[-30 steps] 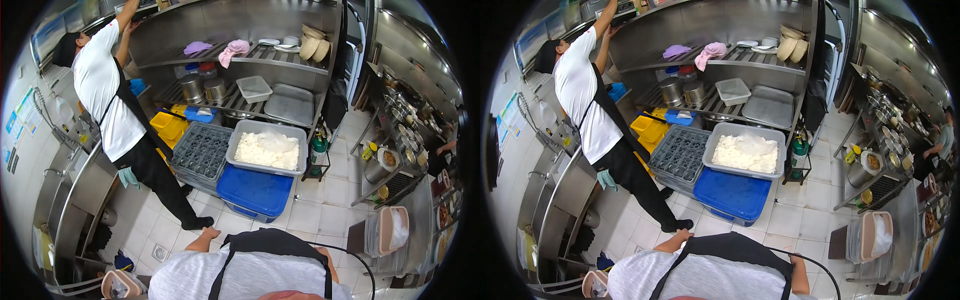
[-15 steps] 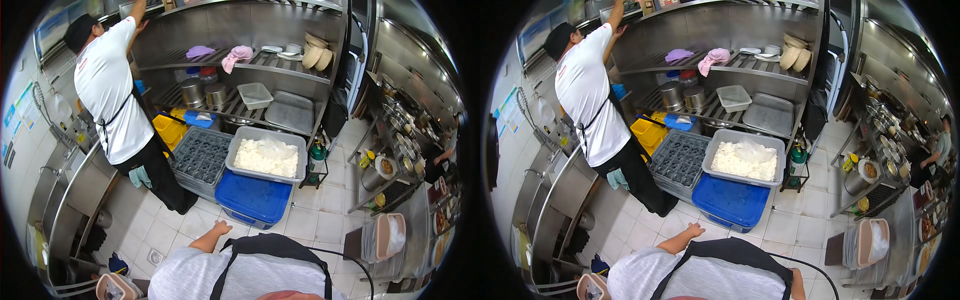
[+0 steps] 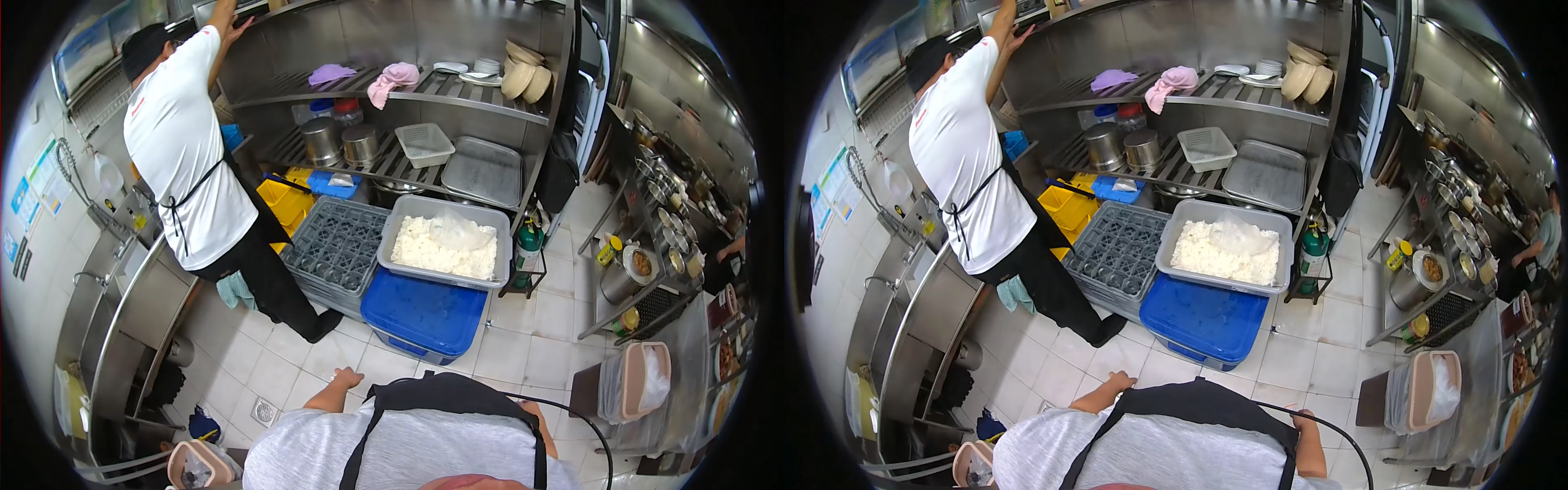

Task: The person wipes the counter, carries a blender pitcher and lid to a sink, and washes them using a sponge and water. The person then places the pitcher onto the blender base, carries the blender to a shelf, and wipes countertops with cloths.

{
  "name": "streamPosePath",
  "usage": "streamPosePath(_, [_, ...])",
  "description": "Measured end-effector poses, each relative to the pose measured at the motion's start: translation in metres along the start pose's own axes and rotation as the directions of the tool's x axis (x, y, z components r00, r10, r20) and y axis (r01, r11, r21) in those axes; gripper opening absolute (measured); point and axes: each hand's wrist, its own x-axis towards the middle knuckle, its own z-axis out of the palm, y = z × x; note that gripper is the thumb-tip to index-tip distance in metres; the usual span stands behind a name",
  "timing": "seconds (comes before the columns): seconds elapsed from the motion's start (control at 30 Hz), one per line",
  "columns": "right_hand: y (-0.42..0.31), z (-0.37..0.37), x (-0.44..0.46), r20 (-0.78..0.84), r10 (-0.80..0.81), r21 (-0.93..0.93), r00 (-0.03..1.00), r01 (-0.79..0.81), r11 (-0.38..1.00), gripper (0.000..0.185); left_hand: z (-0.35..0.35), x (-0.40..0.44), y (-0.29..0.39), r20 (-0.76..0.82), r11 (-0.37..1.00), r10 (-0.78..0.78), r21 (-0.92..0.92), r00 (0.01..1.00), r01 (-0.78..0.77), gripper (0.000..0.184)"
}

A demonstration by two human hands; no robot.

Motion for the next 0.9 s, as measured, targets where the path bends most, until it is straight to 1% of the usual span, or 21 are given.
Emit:
streamPosePath(0.03, [0.002,0.002,0.003,-0.001,-0.031,-0.002,1.000,0.031,1.000,0.036,-0.004,0.001,0.011,-0.006,1.000,0.006,-0.027,1.000,-0.007,0.064])
streamPosePath(0.07, [0.002,0.004,0.008,0.016,-0.055,-0.056,0.998,0.056,0.997,0.038,-0.009,0.002,0.021,-0.012,0.999,0.015,-0.052,1.000,-0.016,0.064])
streamPosePath(0.1, [0.006,0.009,0.016,0.030,-0.069,-0.103,0.997,0.072,0.992,0.039,-0.018,-0.018,0.036,-0.087,0.997,0.017,-0.074,0.996,-0.023,0.061])
streamPosePath(0.13, [0.017,0.018,0.022,0.035,-0.060,-0.132,0.998,0.064,0.989,0.041,-0.016,-0.013,0.032,-0.093,0.992,0.128,0.006,0.987,-0.128,0.059])
streamPosePath(0.17, [0.032,0.032,0.022,0.028,-0.031,-0.141,0.999,0.035,0.989,0.043,-0.017,-0.008,0.027,-0.076,0.962,0.260,0.108,0.963,-0.251,0.057])
streamPosePath(0.2, [0.038,0.044,0.029,0.050,0.139,-0.156,0.989,-0.130,0.979,0.039,-0.027,-0.001,0.036,-0.031,0.898,0.397,0.219,0.917,-0.381,0.055])
streamPosePath(0.23, [0.051,0.056,0.030,-0.021,0.072,-0.155,0.997,-0.075,0.985,0.040,-0.042,-0.020,0.049,-0.016,0.887,0.423,0.214,0.906,-0.410,0.050])
streamPosePath(0.27, [0.040,0.054,0.018,0.072,0.218,-0.016,0.973,-0.217,0.976,0.045,-0.068,-0.066,0.071,0.001,0.876,0.444,0.209,0.896,-0.435,0.044])
streamPosePath(0.3, [0.040,0.060,0.015,0.047,0.056,-0.161,0.997,-0.048,0.986,0.048,-0.073,-0.066,0.071,0.019,0.880,0.438,0.198,0.899,-0.433,0.044])
streamPosePath(0.33, [0.045,0.073,0.019,0.028,0.126,-0.121,0.992,-0.122,0.985,0.050,-0.065,-0.043,0.058,0.046,0.878,0.433,0.203,0.900,-0.433,0.044])
streamPosePath(0.37, [0.044,0.082,0.010,-0.055,0.161,-0.019,0.985,-0.162,0.987,0.049,-0.061,-0.023,0.046,0.072,0.880,0.423,0.206,0.903,-0.428,0.044])
streamPosePath(0.4, [0.033,0.079,-0.007,-0.060,0.224,0.024,0.973,-0.223,0.974,0.049,-0.058,-0.004,0.037,0.096,0.878,0.413,0.221,0.906,-0.424,0.044])
streamPosePath(0.47, [0.036,0.088,-0.019,-0.039,0.261,0.078,0.965,-0.257,0.963,0.050,-0.062,0.023,0.031,0.148,0.864,0.406,0.259,0.902,-0.431,0.045])
streamPosePath(0.57, [0.036,0.102,-0.053,-0.058,0.346,0.138,0.937,-0.336,0.932,0.049,-0.071,0.043,0.036,0.207,0.838,0.400,0.311,0.893,-0.448,0.045])
streamPosePath(0.67, [0.050,0.125,-0.081,-0.020,0.404,0.185,0.915,-0.394,0.900,0.049,-0.078,0.053,0.050,0.248,0.801,0.414,0.357,0.876,-0.480,0.045])
streamPosePath(0.7, [0.055,0.128,-0.091,0.025,0.423,0.181,0.906,-0.420,0.889,0.049,-0.080,0.054,0.058,0.252,0.790,0.423,0.368,0.870,-0.490,0.045])
streamPosePath(0.83, [0.086,0.154,-0.116,0.018,0.486,0.218,0.874,-0.478,0.851,0.049,-0.081,0.051,0.103,0.262,0.751,0.472,0.381,0.842,-0.539,0.045])
streamPosePath(0.9, [0.096,0.157,-0.125,0.020,0.533,0.283,0.846,-0.516,0.809,0.049,-0.077,0.043,0.126,0.253,0.743,0.491,0.377,0.833,-0.553,0.045])
